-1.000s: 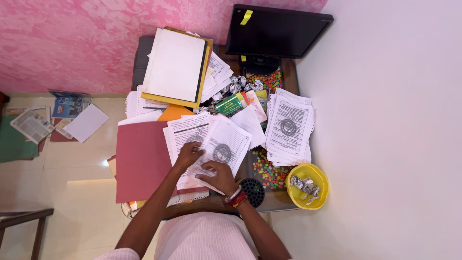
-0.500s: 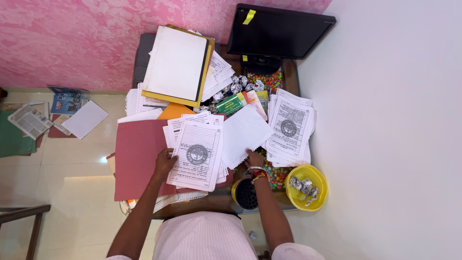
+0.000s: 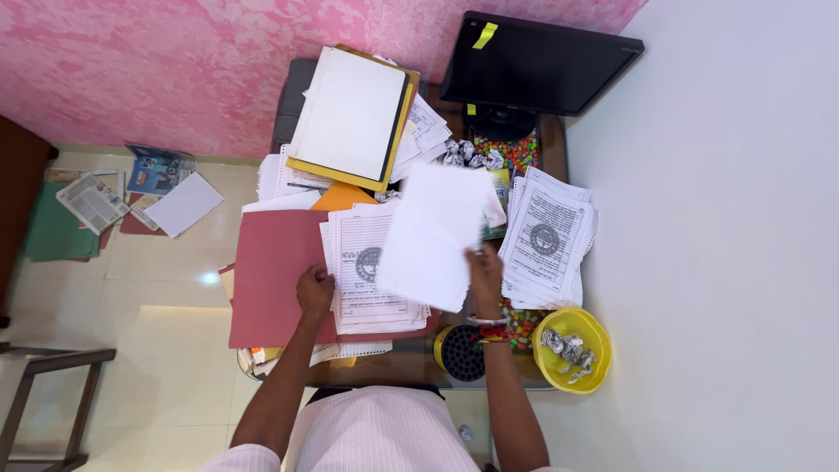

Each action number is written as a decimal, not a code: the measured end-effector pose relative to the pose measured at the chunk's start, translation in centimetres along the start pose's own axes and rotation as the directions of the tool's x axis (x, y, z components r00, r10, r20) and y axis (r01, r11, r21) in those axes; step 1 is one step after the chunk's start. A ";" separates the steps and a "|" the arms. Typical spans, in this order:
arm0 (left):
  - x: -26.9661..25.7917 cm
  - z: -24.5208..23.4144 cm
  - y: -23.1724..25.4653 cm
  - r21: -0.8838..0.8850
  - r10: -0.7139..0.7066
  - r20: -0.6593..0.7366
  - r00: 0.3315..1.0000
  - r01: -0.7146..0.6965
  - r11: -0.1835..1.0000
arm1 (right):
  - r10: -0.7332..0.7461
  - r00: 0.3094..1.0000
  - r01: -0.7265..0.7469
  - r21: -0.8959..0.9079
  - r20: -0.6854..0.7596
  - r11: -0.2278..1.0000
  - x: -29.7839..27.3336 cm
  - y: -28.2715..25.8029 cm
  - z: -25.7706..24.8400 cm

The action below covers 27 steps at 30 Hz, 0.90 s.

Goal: The person sorts through a cluttered desk, moving papers, notebooks, and folders into separate piles. They handle loose sheets, a yellow folder, and a red folder, stacking them while discarding crumpled paper into a yellow bowl. The task continues with repeated picking, sorting, and stacking of documents.

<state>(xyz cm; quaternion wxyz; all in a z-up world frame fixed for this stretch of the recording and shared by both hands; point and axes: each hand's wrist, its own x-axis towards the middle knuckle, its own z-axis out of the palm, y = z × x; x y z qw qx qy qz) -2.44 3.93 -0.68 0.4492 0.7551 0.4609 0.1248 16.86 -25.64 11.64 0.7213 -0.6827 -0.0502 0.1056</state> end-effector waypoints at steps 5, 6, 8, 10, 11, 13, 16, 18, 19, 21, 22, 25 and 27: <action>0.4 -1.2 -0.1 -0.008 0.084 -0.015 0.996 -0.085 0.996 | 0.273 0.957 -0.210 -0.409 0.102 0.888 -1.0 6.4 3.4; 0.6 -1.3 0.1 -0.004 0.120 -0.020 0.993 -0.120 0.993 | 0.272 0.955 -0.204 -0.409 0.117 0.889 -1.4 7.0 3.7; 1.1 -1.5 0.4 -0.003 0.188 -0.038 0.981 -0.188 0.982 | 0.273 0.950 -0.193 -0.407 0.149 0.893 -2.2 7.9 4.5; 1.5 -1.1 0.8 -0.017 0.255 -0.055 0.965 -0.256 0.966 | 0.124 0.990 -0.048 -0.645 0.073 0.762 -2.8 8.1 5.1; 2.0 -0.9 1.0 -0.065 0.242 -0.001 0.970 -0.241 0.968 | 0.039 0.998 0.010 -0.750 0.048 0.661 -3.0 8.0 5.2; 2.4 -0.5 1.2 -0.157 0.217 0.116 0.969 -0.198 0.968 | -0.048 0.994 0.106 -0.748 0.099 0.655 -3.3 8.0 5.5; 3.0 0.1 1.9 -0.087 0.281 0.211 0.936 -0.268 0.959 | -0.067 0.988 0.155 -0.829 0.142 0.537 -3.3 8.5 6.3; 3.3 0.4 2.4 -0.197 0.231 0.322 0.918 -0.174 0.965 | -0.081 0.988 0.153 -0.866 0.130 0.476 -3.0 8.7 7.2; 3.5 0.5 2.5 -0.246 0.211 0.377 0.902 -0.121 0.962 | -0.108 0.988 0.151 -0.867 0.112 0.475 -2.9 8.7 7.7; 3.8 0.5 2.5 -0.284 0.217 0.445 0.869 -0.094 0.954 | -0.022 0.999 0.037 -0.824 0.030 0.565 -2.8 8.7 8.2; 4.0 0.5 2.4 -0.300 0.220 0.476 0.851 -0.078 0.951 | 0.094 0.995 -0.075 -0.765 -0.019 0.640 -2.5 8.6 8.3; 4.5 0.2 2.0 -0.292 0.250 0.544 0.801 -0.098 0.951 | 0.299 0.954 -0.230 -0.697 -0.023 0.679 -1.8 8.5 8.6; 4.7 0.0 1.7 -0.321 0.257 0.523 0.812 -0.092 0.943 | 0.322 0.947 -0.234 -0.649 0.017 0.724 -1.4 8.7 8.9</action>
